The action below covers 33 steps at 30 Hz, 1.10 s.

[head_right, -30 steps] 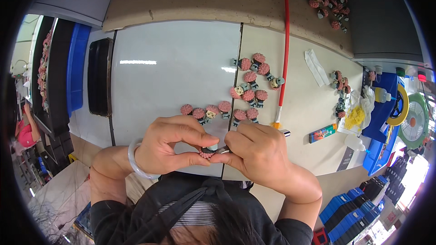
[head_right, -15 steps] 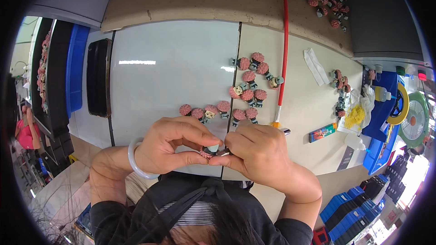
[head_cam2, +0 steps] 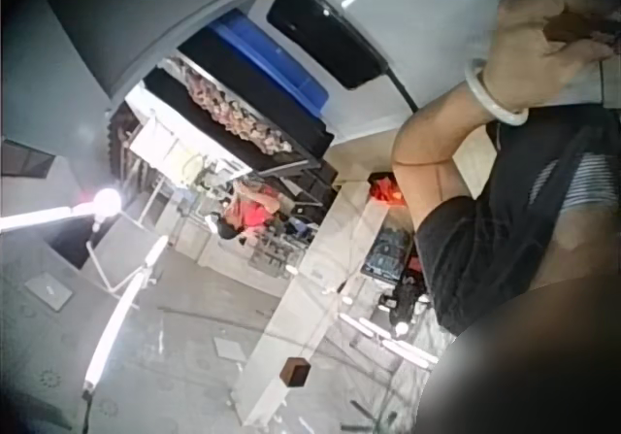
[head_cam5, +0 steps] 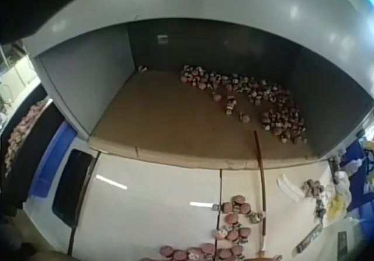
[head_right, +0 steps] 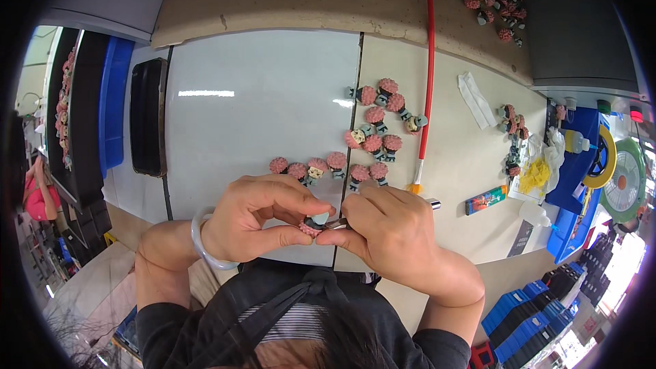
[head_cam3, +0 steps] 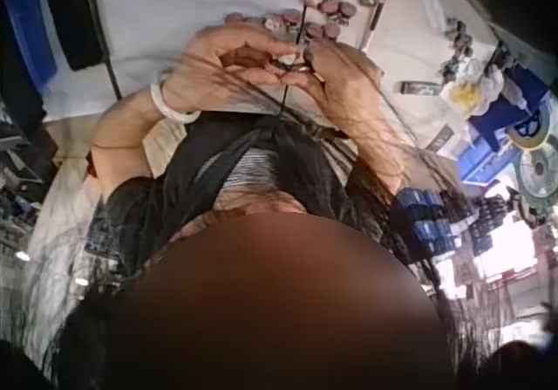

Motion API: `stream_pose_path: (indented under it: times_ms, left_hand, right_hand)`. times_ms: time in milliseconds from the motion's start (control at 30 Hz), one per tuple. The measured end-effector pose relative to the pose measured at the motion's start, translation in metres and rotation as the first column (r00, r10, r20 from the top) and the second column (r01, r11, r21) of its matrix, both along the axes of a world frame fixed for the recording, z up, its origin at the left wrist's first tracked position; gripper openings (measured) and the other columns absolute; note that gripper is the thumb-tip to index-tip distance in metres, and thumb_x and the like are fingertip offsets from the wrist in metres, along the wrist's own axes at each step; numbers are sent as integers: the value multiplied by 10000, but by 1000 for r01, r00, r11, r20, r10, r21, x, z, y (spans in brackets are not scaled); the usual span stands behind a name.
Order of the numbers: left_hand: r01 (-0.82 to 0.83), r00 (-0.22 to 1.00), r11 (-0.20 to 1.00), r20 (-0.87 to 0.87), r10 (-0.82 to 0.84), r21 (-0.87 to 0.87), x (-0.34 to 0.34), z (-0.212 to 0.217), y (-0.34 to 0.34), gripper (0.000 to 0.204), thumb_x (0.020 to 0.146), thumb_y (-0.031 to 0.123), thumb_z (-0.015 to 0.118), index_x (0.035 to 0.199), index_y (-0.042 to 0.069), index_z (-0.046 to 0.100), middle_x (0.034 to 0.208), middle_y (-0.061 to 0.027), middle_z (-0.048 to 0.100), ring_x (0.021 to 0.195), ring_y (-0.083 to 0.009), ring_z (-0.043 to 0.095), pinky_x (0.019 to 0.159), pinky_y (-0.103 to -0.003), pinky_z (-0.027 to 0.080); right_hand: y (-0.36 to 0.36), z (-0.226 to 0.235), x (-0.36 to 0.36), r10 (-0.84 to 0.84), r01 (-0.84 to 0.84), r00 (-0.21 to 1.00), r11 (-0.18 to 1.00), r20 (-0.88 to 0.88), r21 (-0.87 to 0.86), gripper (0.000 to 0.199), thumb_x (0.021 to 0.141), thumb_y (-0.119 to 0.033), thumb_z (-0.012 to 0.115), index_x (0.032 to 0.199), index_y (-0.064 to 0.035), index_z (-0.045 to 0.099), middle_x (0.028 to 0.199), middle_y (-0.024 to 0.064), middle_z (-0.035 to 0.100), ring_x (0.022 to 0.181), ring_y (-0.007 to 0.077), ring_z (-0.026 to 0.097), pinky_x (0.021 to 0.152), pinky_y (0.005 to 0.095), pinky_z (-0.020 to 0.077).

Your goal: Applying details to small toy figures using a paintbrush and marker at a factory workbench.

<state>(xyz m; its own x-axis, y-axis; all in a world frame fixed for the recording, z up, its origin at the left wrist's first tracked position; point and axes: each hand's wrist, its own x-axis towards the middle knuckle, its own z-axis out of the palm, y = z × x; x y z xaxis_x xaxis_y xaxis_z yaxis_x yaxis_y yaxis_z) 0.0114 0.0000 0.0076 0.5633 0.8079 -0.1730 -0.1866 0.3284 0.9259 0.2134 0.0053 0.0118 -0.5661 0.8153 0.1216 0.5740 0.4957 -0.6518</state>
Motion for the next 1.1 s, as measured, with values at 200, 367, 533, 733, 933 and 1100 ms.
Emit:
stream_pose_path:
  times_ms: [200, 367, 533, 733, 933, 1100]
  left_hand:
    - [-1, 1000, 1000, -7, 1, -6, 1, 1, 0, 358, 697, -86, 648, 1040, -4, 587, 949, -104, 576, 821, -151, 583, 722, -250, 503]
    - [8, 999, 995, -44, -4, 101, 1, -1, 1, 354, 694, -80, 653, 1033, 7, 599, 928, -101, 582, 803, -150, 587, 699, -246, 503]
    - [-5, 999, 997, -50, 8, 72, 1, 1, 1, 350, 684, -62, 671, 1022, 3, 605, 914, -105, 594, 790, -153, 593, 694, -244, 502]
    - [10, 998, 998, 63, -6, -58, 3, 0, -1, 319, 725, -98, 617, 1029, -8, 580, 1014, -123, 568, 905, -186, 583, 764, -268, 497]
    - [2, 993, 992, 114, 13, -126, 2, -3, -4, 321, 733, -115, 597, 1036, -18, 555, 1044, -132, 550, 951, -198, 567, 801, -284, 488]
    - [9, 996, 997, 88, -2, -82, 2, -2, -3, 336, 724, -130, 595, 1039, -22, 553, 1035, -131, 549, 945, -190, 567, 797, -281, 489]
  right_hand:
    - [1, 2, 0, 25, -25, 1000, 999, -8, -28, 384, 675, -395, 651, 619, -65, 464, 535, 36, 398, 461, 202, 450, 410, 305, 352]
    - [0, 2, 0, -4, 4, 1000, 999, 3, -37, 376, 673, -394, 652, 617, -67, 473, 538, 28, 403, 464, 194, 450, 416, 299, 358]
    - [0, 1, 0, 10, -10, 1000, 1000, -1, -22, 384, 661, -396, 658, 602, -68, 469, 540, 28, 402, 460, 193, 446, 409, 301, 352]
    - [1, 3, 4, 32, -32, 999, 999, 4, 39, 401, 634, -399, 678, 581, -72, 453, 525, 25, 389, 440, 191, 431, 396, 298, 331]
    - [-3, 4, 3, -39, 40, 998, 999, 51, 0, 480, 635, -502, 637, 569, -58, 468, 507, 44, 419, 448, 233, 448, 417, 329, 331]
    - [-1, 5, 0, -42, 43, 998, 999, 51, -1, 487, 640, -509, 626, 572, -56, 462, 509, 42, 421, 451, 231, 449, 426, 331, 338]
